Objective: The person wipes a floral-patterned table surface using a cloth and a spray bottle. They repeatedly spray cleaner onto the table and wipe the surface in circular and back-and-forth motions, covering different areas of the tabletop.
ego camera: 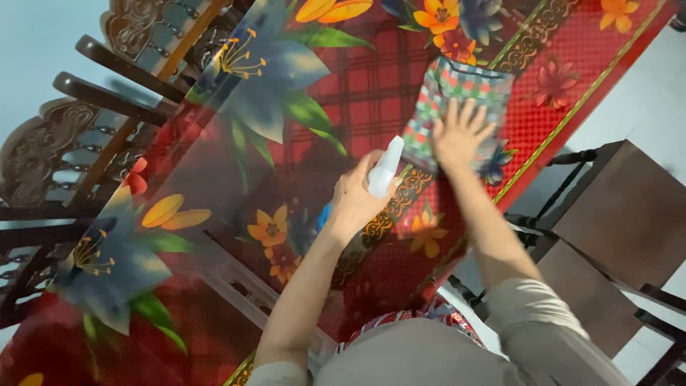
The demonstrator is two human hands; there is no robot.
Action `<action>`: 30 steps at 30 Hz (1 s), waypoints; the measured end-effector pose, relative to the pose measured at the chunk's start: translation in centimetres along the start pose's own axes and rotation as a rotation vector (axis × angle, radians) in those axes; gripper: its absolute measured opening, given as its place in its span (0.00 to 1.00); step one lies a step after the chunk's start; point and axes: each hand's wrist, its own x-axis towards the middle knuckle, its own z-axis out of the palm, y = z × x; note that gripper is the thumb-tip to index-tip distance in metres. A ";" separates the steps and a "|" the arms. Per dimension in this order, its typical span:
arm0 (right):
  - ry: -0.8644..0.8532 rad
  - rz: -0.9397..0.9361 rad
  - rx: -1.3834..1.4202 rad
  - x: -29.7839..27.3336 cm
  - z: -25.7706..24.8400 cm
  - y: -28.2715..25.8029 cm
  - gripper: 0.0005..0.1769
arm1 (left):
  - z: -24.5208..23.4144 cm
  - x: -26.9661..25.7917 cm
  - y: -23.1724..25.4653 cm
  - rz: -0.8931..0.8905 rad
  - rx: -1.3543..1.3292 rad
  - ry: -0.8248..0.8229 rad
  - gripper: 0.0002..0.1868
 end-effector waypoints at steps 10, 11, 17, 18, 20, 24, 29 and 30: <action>-0.072 -0.611 0.221 -11.7 -1.5 -10.2 0.29 | -0.1 0.7 0.9 -0.021 0.105 0.022 0.33; -0.043 -0.744 0.355 -15.5 -1.0 -8.6 0.31 | -0.9 0.0 1.9 -0.019 0.111 0.056 0.33; 0.138 -0.754 0.043 -3.3 -3.6 0.3 0.30 | -5.0 -3.8 -4.0 -0.229 0.112 -0.017 0.32; 0.133 -0.775 0.058 -1.5 -2.7 0.6 0.30 | -5.6 -4.8 -4.6 -0.248 0.109 0.000 0.32; 0.014 -0.539 0.187 2.7 -0.9 0.6 0.32 | -6.9 -6.8 -5.7 -0.310 0.076 0.041 0.35; -0.078 -0.169 0.185 5.5 0.4 -8.1 0.35 | -8.7 -9.8 -8.5 -0.325 0.211 0.058 0.32; -0.189 -0.446 0.099 -1.9 1.0 -19.3 0.49 | -10.4 -11.6 -7.4 -0.640 0.124 -0.016 0.39; -0.183 -0.455 0.096 -5.1 -0.2 -21.1 0.49 | -10.4 -11.8 -7.8 -0.637 0.117 -0.008 0.39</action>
